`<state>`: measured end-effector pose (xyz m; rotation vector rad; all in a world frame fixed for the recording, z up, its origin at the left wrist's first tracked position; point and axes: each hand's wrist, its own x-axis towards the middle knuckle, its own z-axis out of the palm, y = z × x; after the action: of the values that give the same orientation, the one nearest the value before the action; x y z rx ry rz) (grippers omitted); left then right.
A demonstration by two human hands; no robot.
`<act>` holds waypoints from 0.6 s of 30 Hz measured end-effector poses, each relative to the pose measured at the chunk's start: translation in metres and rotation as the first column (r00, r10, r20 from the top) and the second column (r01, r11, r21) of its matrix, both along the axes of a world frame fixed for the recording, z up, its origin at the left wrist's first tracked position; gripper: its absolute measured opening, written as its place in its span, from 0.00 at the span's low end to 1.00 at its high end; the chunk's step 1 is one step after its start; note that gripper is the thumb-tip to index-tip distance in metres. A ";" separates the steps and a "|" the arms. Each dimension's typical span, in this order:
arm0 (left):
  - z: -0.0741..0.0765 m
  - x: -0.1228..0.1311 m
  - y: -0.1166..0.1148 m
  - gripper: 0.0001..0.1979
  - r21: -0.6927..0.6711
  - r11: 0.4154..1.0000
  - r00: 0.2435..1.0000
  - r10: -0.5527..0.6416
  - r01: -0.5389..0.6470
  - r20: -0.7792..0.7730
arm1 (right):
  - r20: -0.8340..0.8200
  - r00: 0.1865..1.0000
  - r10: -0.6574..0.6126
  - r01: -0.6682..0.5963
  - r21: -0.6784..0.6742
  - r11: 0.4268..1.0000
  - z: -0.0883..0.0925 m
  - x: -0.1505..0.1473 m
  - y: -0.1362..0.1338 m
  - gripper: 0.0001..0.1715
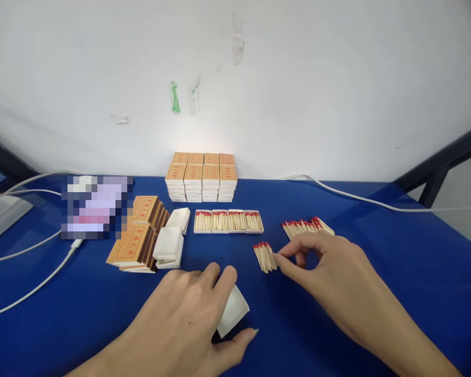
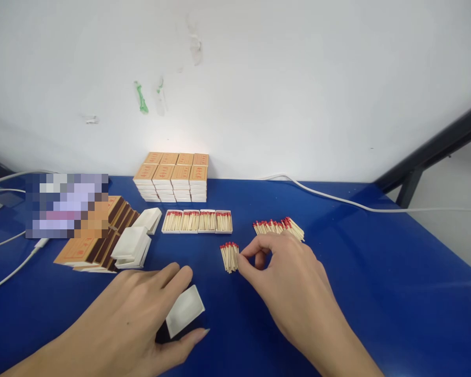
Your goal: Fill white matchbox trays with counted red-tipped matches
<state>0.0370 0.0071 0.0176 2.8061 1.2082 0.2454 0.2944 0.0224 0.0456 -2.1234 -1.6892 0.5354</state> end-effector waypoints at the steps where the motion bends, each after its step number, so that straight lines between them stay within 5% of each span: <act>1: 0.000 0.000 0.000 0.15 0.002 1.000 1.000 -0.004 0.004 0.004 | 0.004 1.000 0.003 -0.003 0.003 1.000 0.000 -0.001 0.000 0.13; 11: -0.002 0.000 -0.001 0.17 0.031 1.000 0.999 -0.005 0.004 0.035 | -0.004 1.000 0.003 -0.003 0.049 0.999 0.001 0.005 0.001 0.23; 18: 0.000 0.000 0.000 0.17 0.039 0.999 0.999 -0.004 0.003 0.036 | 0.295 0.948 -0.123 0.045 0.259 0.965 -0.015 0.013 0.007 0.15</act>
<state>0.0373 0.0075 0.0174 2.8236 1.2037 0.3220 0.3076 0.0293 0.0307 -2.1624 -1.7069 -0.0421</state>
